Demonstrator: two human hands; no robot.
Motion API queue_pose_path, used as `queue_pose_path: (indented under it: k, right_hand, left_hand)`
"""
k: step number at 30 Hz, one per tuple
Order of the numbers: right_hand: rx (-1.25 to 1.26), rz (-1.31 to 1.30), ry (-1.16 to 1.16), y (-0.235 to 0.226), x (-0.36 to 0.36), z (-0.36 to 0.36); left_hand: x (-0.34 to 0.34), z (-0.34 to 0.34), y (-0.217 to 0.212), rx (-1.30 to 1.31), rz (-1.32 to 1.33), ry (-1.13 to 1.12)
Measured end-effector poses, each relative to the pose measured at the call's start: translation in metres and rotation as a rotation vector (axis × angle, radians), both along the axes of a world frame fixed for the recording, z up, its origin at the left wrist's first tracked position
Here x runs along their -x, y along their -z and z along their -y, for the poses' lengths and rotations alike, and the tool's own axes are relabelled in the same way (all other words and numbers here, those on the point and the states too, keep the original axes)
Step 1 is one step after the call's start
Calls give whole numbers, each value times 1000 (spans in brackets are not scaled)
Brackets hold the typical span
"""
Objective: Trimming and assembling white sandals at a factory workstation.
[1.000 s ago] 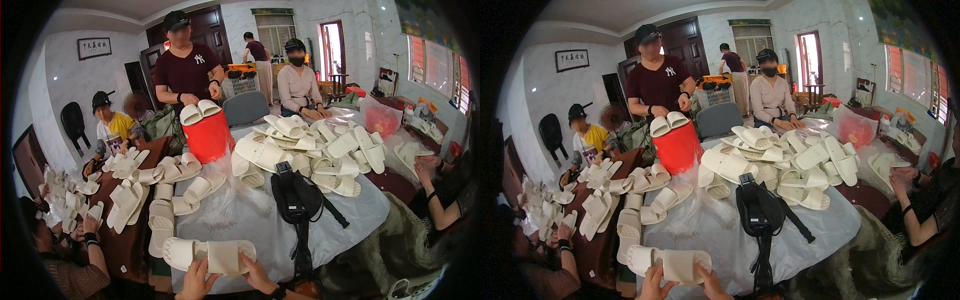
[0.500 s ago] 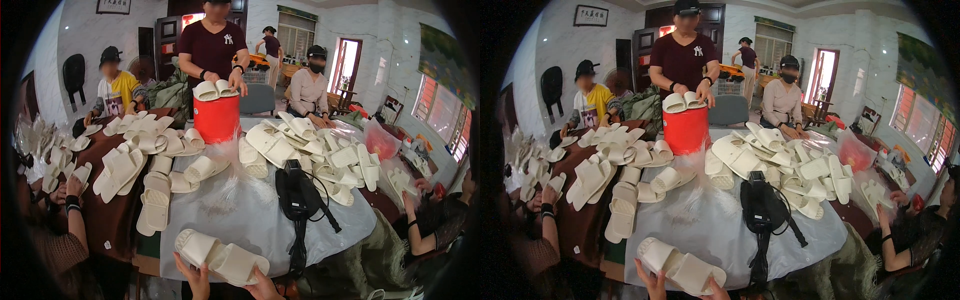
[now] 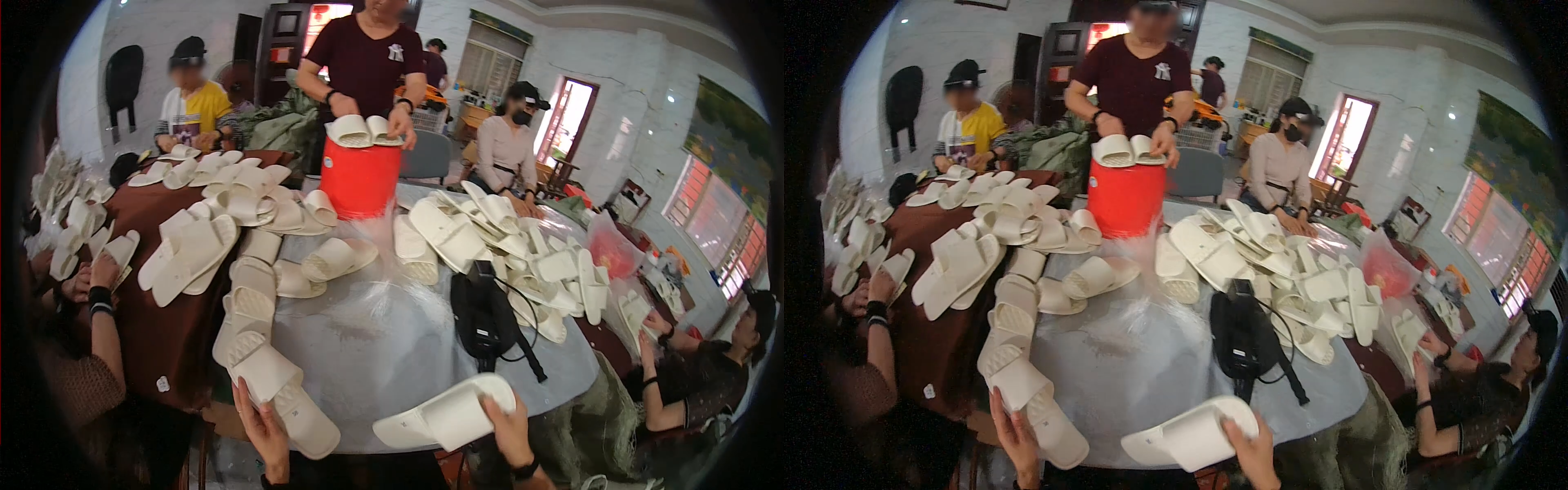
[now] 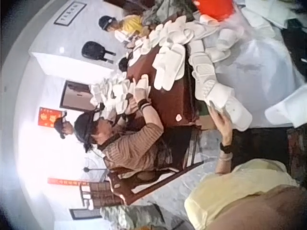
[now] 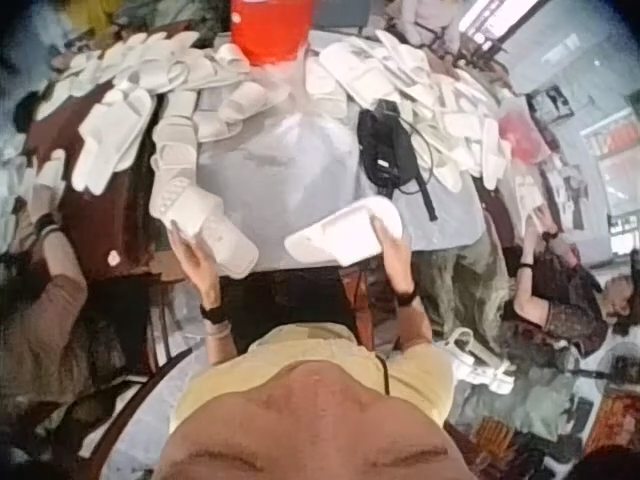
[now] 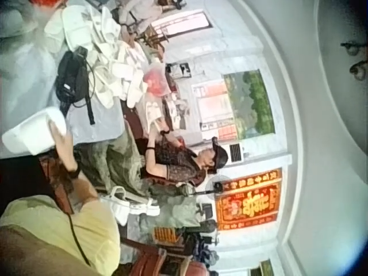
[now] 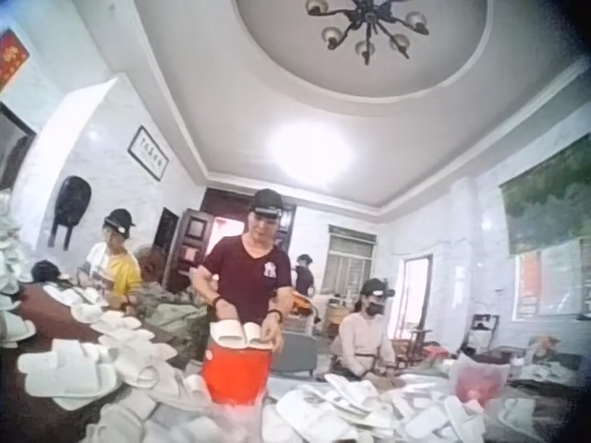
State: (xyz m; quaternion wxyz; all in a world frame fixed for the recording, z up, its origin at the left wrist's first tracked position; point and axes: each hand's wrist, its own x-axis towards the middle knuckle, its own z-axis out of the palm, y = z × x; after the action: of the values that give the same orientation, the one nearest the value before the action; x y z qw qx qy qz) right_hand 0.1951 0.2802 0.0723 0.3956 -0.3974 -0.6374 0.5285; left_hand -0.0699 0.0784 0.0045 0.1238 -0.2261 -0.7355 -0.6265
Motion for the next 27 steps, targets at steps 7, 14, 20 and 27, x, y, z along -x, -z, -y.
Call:
queue_pose_path:
  k: [7,14,20,27]
  right_hand:
    - [-273,277,-280,21,99,-80]
    - [-708,463,-386,34,79,-5]
    - [-732,607,-344,92,76,14]
    - [-674,626,-414,93,70,35]
  left_hand:
    - [-14,-28,21,363,31,384]
    - [-27,14,63,673,-304,337]
    - [-64,-26,12,777,-294,471]
    - [-68,-37,17,838,-258,428]
